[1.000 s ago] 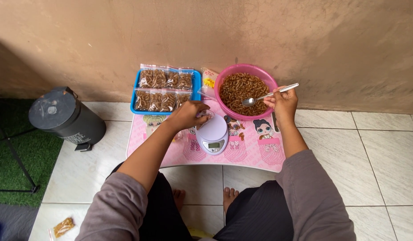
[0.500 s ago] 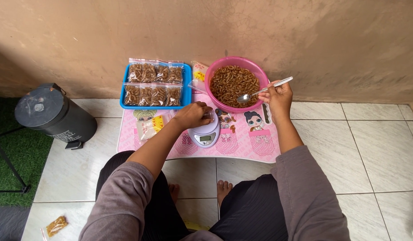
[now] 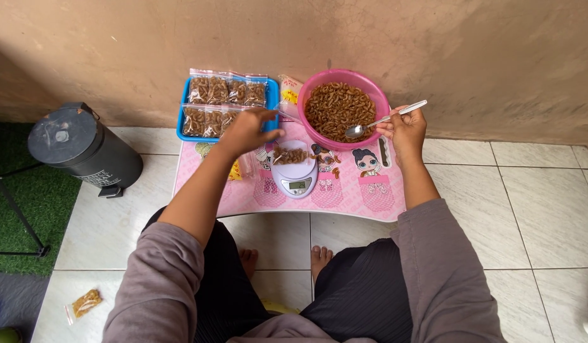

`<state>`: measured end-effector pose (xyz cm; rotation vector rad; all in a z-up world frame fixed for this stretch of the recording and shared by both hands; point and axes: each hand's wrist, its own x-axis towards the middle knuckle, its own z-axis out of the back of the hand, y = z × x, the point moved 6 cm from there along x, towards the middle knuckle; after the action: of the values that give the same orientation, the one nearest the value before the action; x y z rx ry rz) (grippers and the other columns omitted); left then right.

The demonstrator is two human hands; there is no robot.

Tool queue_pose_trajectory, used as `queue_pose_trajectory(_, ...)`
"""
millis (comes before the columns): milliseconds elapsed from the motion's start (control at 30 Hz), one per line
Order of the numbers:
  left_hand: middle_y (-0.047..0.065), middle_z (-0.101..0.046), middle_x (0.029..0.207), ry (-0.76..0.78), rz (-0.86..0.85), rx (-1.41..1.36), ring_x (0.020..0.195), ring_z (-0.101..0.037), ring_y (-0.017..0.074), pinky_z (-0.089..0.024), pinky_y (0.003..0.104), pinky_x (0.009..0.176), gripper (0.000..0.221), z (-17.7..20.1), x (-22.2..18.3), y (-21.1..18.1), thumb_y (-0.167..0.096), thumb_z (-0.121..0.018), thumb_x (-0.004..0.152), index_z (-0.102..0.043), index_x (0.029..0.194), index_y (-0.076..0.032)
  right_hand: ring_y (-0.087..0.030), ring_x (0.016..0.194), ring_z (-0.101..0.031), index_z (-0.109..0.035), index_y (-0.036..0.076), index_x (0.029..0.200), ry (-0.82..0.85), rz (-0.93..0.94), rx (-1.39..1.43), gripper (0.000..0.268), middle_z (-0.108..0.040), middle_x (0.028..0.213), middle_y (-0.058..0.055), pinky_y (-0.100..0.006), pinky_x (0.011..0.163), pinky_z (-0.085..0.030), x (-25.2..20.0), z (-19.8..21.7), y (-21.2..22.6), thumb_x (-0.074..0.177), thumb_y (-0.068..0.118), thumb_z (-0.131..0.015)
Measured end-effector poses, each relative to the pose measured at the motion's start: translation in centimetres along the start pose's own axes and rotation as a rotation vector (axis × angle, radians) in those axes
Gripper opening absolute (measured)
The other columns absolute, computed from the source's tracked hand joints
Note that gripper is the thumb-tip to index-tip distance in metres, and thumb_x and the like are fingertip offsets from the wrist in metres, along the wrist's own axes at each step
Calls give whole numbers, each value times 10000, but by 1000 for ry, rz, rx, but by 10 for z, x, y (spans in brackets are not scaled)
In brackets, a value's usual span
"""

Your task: The person uses a spoon to scoop dried insect larvae from a large bowl into small plastic bags placed on a digital scale, then seals each bag by hand and puts it into a tray.

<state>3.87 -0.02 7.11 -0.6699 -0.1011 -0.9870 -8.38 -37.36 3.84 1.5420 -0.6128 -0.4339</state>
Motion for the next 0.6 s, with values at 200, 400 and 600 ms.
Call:
queue_pose_trajectory(200, 145, -771, 993, -183, 68, -26, 946, -746, 311, -559, 429, 876, 496, 52, -21, 15, -383, -834, 900, -735, 1212, -11, -204, 714, -780, -482, 108, 1152, -3, 4, -7, 111, -680, 866, -97, -311, 696, -718, -3, 4, 3, 1059, 99, -542)
queue_pose_trajectory(400, 138, -774, 984, -260, 89, -47, 909, -749, 308, -549, 427, 868, 468, 68, -28, 29, -364, -850, 905, -745, 1208, -23, -214, 715, -779, -478, 105, 1166, 3, 5, 5, 122, -669, 863, -94, -314, 693, -722, -4, 8, 1, 1060, 94, -537)
queue_pose_trajectory(600, 131, -776, 976, -286, 84, -48, 899, -752, 299, -548, 423, 856, 464, 69, -28, 31, -359, -858, 894, -752, 1203, -29, -218, 715, -779, -479, 104, 1169, 2, 7, 8, 128, -668, 861, -95, -322, 695, -722, -7, 7, 3, 1058, 97, -543)
